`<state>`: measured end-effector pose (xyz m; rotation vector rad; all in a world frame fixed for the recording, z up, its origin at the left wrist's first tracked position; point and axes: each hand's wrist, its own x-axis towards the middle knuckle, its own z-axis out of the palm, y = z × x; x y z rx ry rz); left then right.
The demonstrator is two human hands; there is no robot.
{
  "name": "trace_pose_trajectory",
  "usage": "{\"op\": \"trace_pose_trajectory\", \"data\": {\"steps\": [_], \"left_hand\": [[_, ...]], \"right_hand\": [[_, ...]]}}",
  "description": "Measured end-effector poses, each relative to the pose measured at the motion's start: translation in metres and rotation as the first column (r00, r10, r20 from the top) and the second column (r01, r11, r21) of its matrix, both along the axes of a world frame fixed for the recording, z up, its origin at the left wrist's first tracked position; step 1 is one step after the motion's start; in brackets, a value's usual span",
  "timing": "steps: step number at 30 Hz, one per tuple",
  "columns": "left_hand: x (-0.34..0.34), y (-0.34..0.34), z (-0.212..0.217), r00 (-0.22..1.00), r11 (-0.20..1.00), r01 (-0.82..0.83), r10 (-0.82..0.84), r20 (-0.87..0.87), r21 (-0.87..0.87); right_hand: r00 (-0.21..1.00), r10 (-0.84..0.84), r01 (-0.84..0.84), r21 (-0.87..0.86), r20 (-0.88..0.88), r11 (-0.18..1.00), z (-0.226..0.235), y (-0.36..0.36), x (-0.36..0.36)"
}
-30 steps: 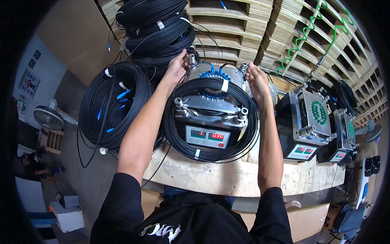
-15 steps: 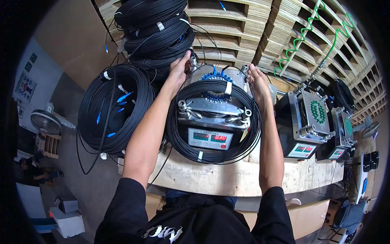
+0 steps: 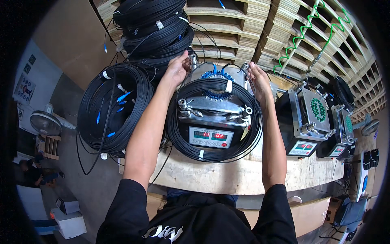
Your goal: Using a machine to polish and finish fiber optic cable connectors.
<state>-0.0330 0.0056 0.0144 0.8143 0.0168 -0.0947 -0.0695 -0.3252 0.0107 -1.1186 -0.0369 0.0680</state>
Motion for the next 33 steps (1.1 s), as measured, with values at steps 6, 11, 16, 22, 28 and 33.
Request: {"op": "trace_pose_trajectory", "data": {"steps": [6,11,16,22,28,33], "left_hand": [[-0.046,-0.008,0.049,0.835,0.389,-0.546,0.317,0.449,0.742],[-0.194,-0.016,0.068,0.655,0.247,-0.746,0.1,0.749,0.619],[-0.239,-0.019,0.027,0.597,-0.102,-0.8,-0.224,0.77,0.591],[-0.249,-0.02,0.034,0.637,-0.064,-0.762,-0.256,0.727,0.644],[-0.254,-0.008,0.023,0.649,0.143,-0.735,-0.133,0.749,0.663],[-0.268,-0.017,0.025,0.717,0.209,-0.683,0.011,0.697,0.7]], "right_hand": [[0.982,-0.154,0.175,-0.229,0.108,0.957,0.025,0.002,-0.041],[0.928,-0.22,0.333,-0.403,0.301,0.853,0.032,-0.004,-0.109],[0.722,-0.259,0.63,-0.455,0.642,0.629,0.035,0.035,-0.181],[0.699,0.047,0.678,-0.682,0.714,0.274,0.026,0.071,-0.228],[0.723,0.049,0.655,-0.706,0.689,0.269,0.028,0.073,-0.23],[0.746,0.062,0.623,-0.728,0.663,0.284,0.027,0.068,-0.231]]}}
